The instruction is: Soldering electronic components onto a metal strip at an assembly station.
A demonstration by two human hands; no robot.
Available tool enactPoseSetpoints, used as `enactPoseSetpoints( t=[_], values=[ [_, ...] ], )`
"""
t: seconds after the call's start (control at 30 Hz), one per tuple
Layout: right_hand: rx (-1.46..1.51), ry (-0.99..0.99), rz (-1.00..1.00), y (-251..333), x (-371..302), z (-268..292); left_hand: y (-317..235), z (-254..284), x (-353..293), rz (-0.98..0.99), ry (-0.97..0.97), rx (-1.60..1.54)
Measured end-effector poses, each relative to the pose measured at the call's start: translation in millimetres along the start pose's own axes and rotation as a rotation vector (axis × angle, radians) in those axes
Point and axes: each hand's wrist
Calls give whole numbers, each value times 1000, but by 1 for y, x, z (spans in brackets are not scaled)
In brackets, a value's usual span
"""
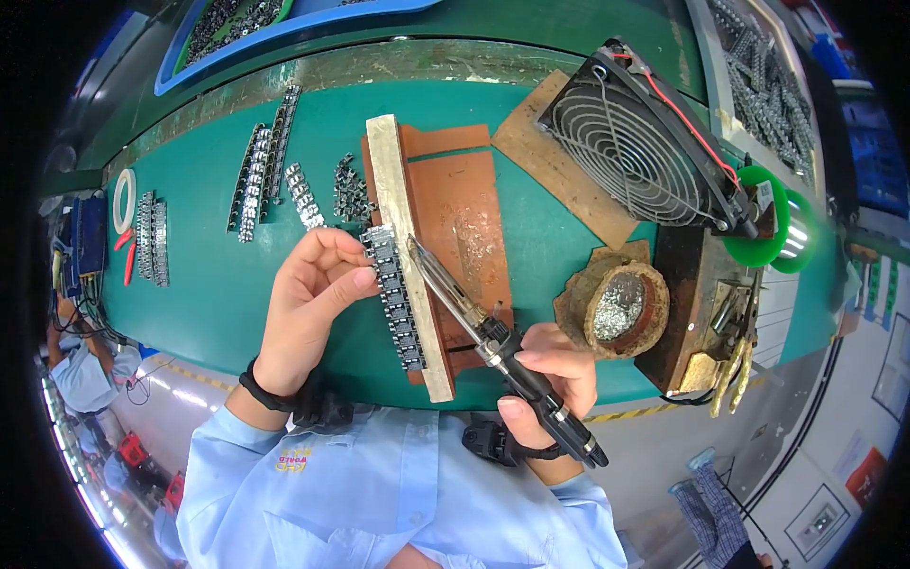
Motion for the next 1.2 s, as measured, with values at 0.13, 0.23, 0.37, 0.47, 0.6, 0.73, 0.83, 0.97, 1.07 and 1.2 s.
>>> enactPoseSetpoints(
  t=[0.13,0.23,0.37,0.47,0.6,0.73,0.83,0.97,1.07,1.2],
  values=[
    [3,-8,-11,1,0,0,-1,3,3,71,45,-84],
    [-7,12,2,1,0,0,-1,7,3,102,64,-112],
    [21,96,99,-4,-2,5,0,12,5,139,88,-157],
    [30,163,182,-6,-1,2,-1,13,5,146,63,-161],
    [2,221,274,-8,4,-6,-1,15,7,156,46,-170],
    [-9,236,306,-10,5,-13,-1,20,6,150,50,-170],
    [-16,246,313,-11,4,-16,-1,24,6,148,54,-167],
    [-35,272,302,-12,2,-19,0,29,6,152,56,-170],
    [-52,252,286,-9,-1,-21,1,31,4,146,60,-191],
    [-33,220,278,-10,-5,-18,0,33,3,155,62,-193]
  ],
)
Point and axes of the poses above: each hand's wrist, its own x-axis towards the middle knuckle, its own z-axis out of the back of the hand, y = z × x, and after that the axes turned 3 degrees about x, right-handed
